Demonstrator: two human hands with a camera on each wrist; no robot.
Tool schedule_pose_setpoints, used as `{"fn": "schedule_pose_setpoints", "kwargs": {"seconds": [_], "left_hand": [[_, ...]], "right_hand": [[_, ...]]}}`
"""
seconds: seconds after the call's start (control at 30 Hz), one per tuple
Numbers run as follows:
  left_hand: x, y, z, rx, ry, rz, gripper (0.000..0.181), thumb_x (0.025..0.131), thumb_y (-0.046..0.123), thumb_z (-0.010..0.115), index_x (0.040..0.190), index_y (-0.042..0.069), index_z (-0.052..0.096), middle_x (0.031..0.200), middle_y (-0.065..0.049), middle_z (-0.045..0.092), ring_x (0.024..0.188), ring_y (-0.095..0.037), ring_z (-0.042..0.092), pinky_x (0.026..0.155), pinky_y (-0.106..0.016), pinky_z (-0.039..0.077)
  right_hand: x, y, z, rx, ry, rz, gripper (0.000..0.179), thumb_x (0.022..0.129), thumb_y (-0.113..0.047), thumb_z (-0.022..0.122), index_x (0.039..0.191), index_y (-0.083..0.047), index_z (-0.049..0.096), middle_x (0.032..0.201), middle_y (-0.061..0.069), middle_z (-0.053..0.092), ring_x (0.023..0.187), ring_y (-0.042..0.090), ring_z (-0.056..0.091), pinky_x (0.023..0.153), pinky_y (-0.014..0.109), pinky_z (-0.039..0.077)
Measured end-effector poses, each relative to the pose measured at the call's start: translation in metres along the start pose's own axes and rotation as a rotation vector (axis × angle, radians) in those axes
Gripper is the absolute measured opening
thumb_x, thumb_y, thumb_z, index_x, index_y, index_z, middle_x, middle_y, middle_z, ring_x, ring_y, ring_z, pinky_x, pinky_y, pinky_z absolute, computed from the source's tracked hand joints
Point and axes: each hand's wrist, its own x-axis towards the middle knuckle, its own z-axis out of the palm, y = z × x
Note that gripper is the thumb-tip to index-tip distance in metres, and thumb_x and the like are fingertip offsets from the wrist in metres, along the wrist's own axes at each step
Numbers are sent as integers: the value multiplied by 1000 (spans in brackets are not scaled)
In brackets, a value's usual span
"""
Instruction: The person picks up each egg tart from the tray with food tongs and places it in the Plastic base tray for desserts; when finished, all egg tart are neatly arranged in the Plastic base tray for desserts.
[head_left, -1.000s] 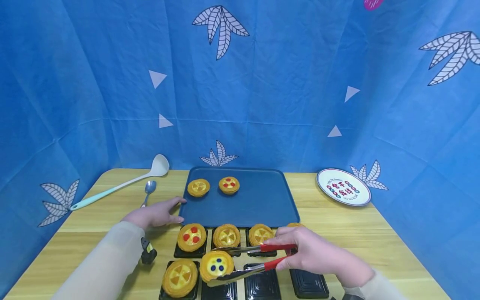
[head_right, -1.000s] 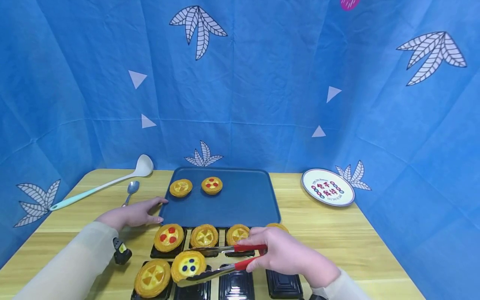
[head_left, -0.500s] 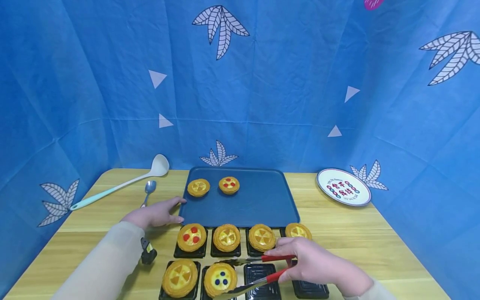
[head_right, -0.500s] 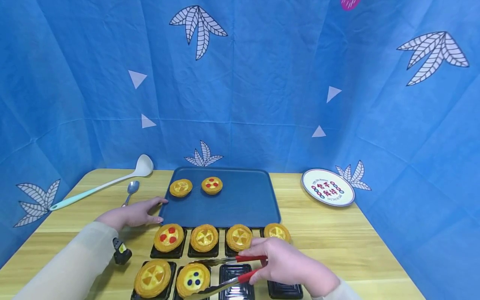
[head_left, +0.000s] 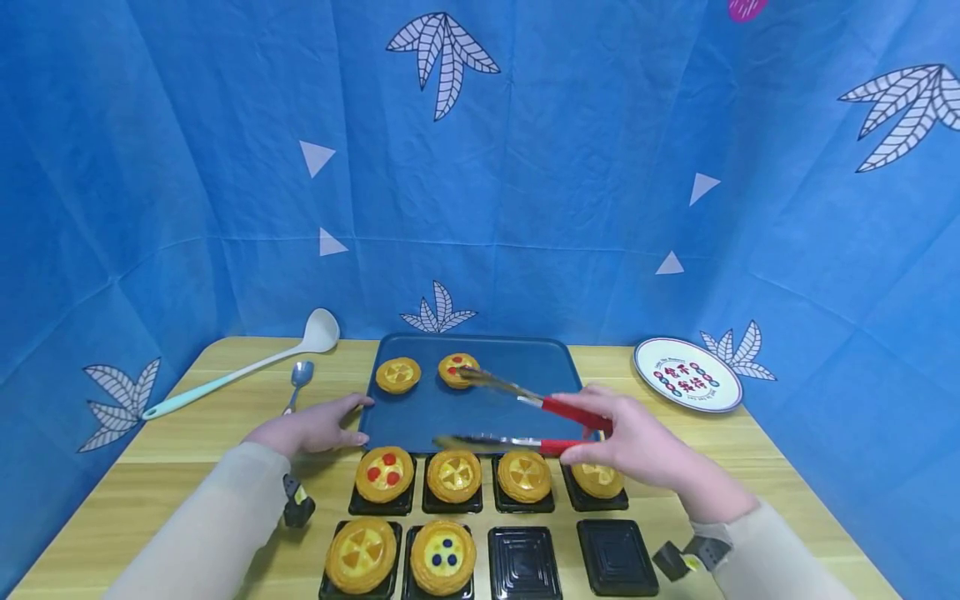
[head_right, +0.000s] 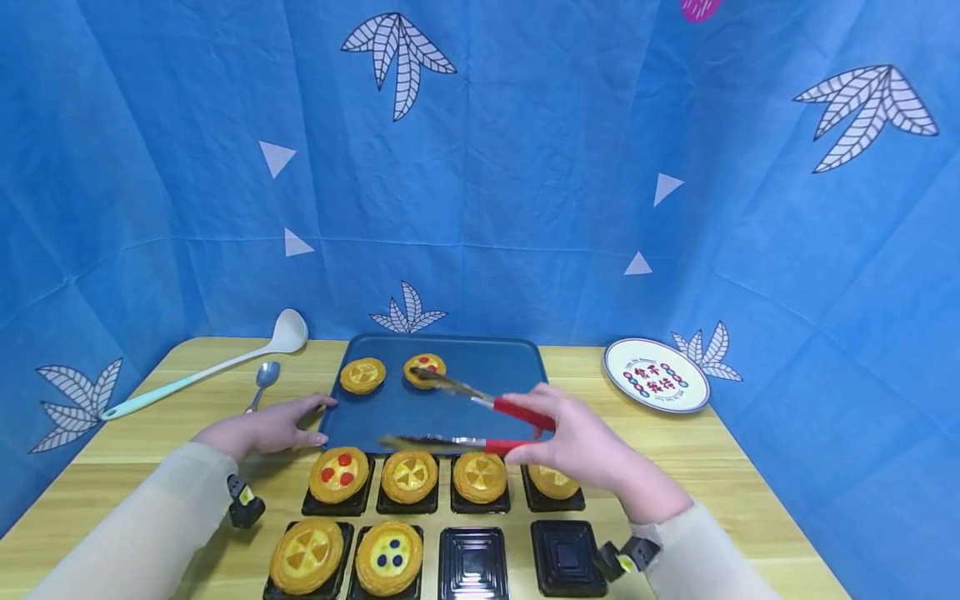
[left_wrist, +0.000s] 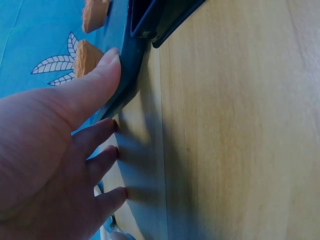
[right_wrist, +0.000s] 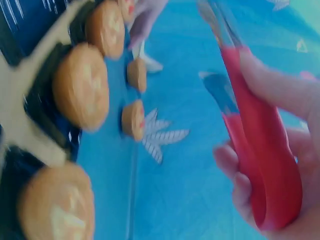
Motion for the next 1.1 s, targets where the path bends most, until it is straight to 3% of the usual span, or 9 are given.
{"fn": "schedule_pose_setpoints", "kwargs": {"seconds": [0.17,0.3,0.43,0.6,0.8,1.1], "left_hand": [[0,0,-2,-2,2,-4,65,94,30,68,147,4,40,152,-31,30,137,-52,28,110,-64,27],[1,0,-1,0,2,-3,65,94,30,69,147,5,40,152,-30,31,138,-51,29,110,-63,27],[1,-1,-1,0,1,-7,66,94,31,69,147,6,40,152,-30,31,138,-50,29,110,-63,28],[2,-3,1,0,0,-24,67,94,32,69,148,7,40,153,-29,30,138,-50,29,110,-63,27],[2,-3,2,3,1,-38,66,94,33,69,148,8,40,154,-28,30,138,-50,29,110,-63,28],[2,-3,2,-6,0,-40,67,94,33,69,149,8,40,154,-28,30,139,-48,29,110,-62,28]], "right_hand": [[45,24,-4,-60,129,119,68,79,-32,85,136,-6,60,107,7,61,85,24,55,64,33,50],[71,41,7,-110,102,222,72,78,-35,85,137,-3,58,108,10,62,88,25,56,67,33,51],[88,48,22,-121,67,268,72,78,-32,86,137,-1,58,111,13,62,93,27,56,73,37,52],[102,47,39,-113,52,302,69,78,-29,86,136,-2,59,114,12,61,98,26,57,80,40,53],[111,44,49,-99,47,330,63,81,-29,84,134,-3,61,113,8,62,96,23,59,79,38,54],[107,43,47,-97,67,331,53,85,-30,79,131,-6,65,109,6,63,89,21,59,72,36,52]]}}
